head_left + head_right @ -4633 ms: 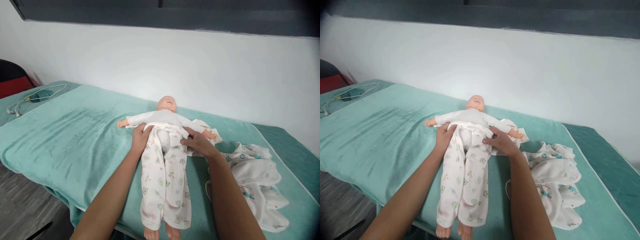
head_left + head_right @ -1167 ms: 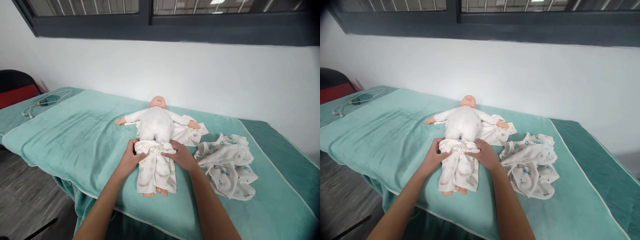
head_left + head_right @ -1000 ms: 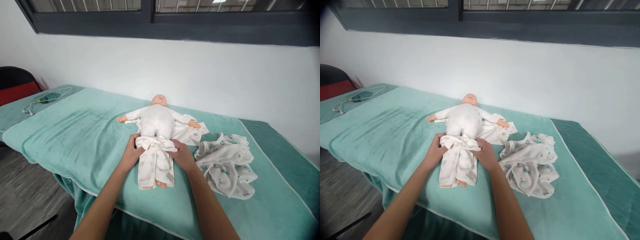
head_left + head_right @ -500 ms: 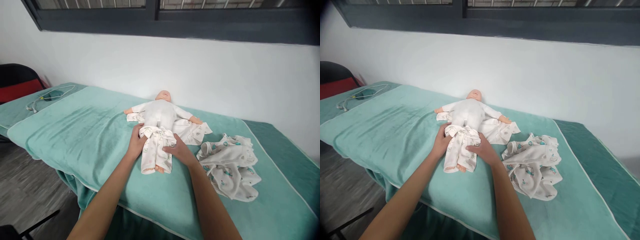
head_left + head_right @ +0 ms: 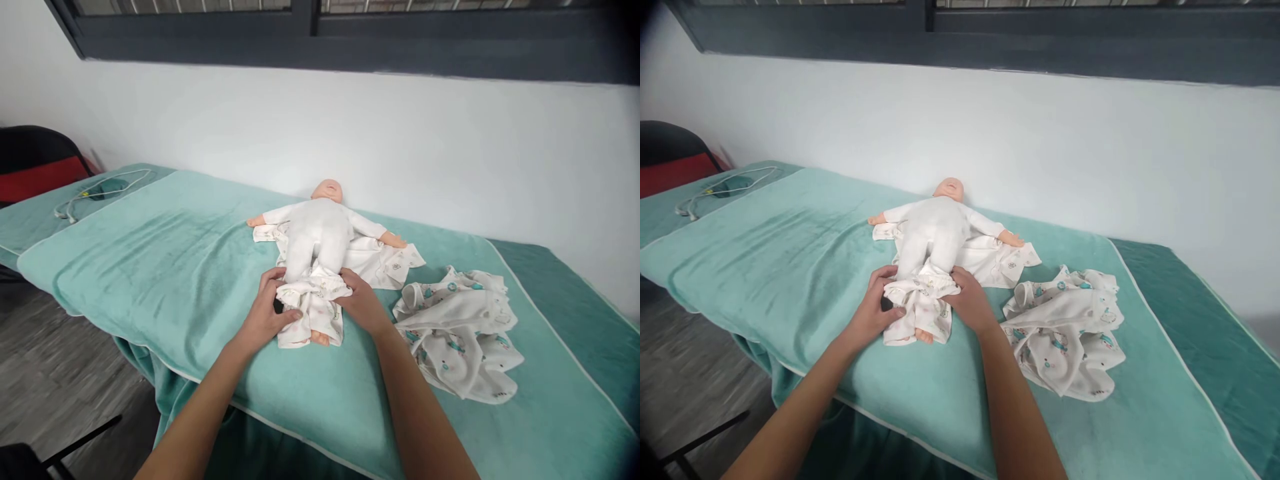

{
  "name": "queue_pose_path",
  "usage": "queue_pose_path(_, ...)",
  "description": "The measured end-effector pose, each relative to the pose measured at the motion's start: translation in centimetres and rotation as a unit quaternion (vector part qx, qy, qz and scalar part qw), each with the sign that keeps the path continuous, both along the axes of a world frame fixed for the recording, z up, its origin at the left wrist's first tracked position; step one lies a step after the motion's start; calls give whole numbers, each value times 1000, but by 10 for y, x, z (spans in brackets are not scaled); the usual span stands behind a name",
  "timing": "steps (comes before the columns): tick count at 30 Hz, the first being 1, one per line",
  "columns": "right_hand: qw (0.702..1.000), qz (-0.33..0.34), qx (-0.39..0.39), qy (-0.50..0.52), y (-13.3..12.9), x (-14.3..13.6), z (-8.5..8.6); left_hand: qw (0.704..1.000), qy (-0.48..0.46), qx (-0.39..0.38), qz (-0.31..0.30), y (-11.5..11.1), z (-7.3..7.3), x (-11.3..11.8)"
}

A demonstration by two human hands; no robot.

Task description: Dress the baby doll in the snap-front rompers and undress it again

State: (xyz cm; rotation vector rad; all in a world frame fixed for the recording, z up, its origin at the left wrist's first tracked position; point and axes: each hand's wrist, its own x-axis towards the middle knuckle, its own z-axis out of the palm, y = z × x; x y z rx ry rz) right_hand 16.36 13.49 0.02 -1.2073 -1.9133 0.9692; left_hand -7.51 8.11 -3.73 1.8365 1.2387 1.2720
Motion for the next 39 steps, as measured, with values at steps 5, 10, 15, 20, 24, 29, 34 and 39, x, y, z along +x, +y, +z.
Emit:
queue_pose_path(5,999,5,-36,-3,-2,3,2,993,39,-31,-109,-10,3,-7)
queue_pose_path(10,998,56,10,-12,-2,5,4,991,118,29,-51,-20,-7,1)
queue_pose_path(15,995,99,25,-13,-8,7,6,989,130,69,7,-22,-6,9)
queue_pose_path(20,994,109,8,-6,-20,9,8,990,129,46,13,-23,-5,7)
queue_pose_path(24,994,110,-6,25,-36,6,7,990,133,46,22,-23,-7,7)
queue_pose_path(29,995,94,-1,40,-55,-1,0,989,134,55,33,-22,-7,8)
queue_pose_path(34,999,34,14,-31,-65,-4,-6,989,127,61,47,-21,-8,9)
queue_pose_path(39,994,-35,77,-67,-70,-4,-7,989,113,53,76,-20,-9,9)
